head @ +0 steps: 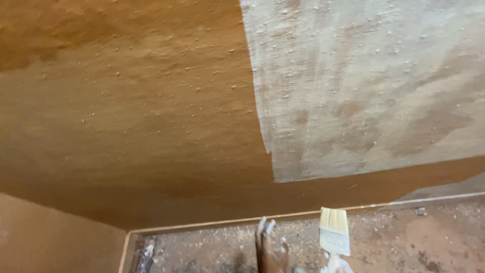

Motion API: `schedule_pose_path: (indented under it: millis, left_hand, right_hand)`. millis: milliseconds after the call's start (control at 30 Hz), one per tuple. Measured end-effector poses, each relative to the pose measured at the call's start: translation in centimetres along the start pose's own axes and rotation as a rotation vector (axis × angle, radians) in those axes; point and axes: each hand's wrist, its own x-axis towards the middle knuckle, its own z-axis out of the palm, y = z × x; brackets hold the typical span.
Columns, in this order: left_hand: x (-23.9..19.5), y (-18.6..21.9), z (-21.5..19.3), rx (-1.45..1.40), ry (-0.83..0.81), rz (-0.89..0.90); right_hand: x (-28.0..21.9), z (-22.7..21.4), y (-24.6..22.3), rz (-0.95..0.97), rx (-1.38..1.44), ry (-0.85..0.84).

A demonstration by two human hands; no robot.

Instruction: The person paints a wall with white paint using a brush. They repeatedly dip the brush into a small container of paint and apply it to the wall surface in broad strokes.

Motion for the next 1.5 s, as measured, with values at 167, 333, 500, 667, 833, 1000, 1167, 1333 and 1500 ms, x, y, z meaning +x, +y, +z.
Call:
schedule_pose_path:
  millis: [167, 333, 500, 667, 833, 1000, 1167, 1333, 1500]
  left_hand:
    - [3.2, 2.6, -1.9, -0.074, 0.048, -0.269]
    - [2.1, 3.6, -1.6, -0.150, 0.137, -0.183]
    - [2.7, 2.8, -0.5, -0.048, 0.211, -0.074]
    - [6.2, 1.5, -0.6, -0.036, 0.194, -0.107]
    - [9.5, 2.0, -2.2, -0.171, 0.079, -0.174]
    - [14.1, 2.4, -3.6, -0.318, -0.100, -0.184]
    - [17.3, 3.3, -2.9, -0.561, -0.072, -0.246]
    - [15.7, 4.1, -2.6, -0.570, -0.088, -0.248]
    - [14.7, 3.4, -3.1, -0.546, -0.136, -0.297]
  right_hand:
    - [-0.1, -4.5, -3.4, -0.046, -0.011, 0.069]
    - [-1.1, -6.1, -3.3, -0.014, -0.018, 0.075]
    - [-1.9, -4.9, -4.2, 0.006, -0.026, 0.100]
    - [-1.4, -1.6, -6.2, 0.005, -0.053, 0.108]
    - [1.4, 2.8, -10.0, -0.142, -0.134, 0.069]
    - [4.2, 6.5, -14.5, -0.414, -0.216, -0.020]
    - [5.8, 9.5, -17.5, -0.554, -0.131, -0.030]
    - [7.0, 11.0, -18.2, -0.481, -0.096, 0.105]
    - [7.6, 11.3, -17.3, -0.449, -0.086, 0.139]
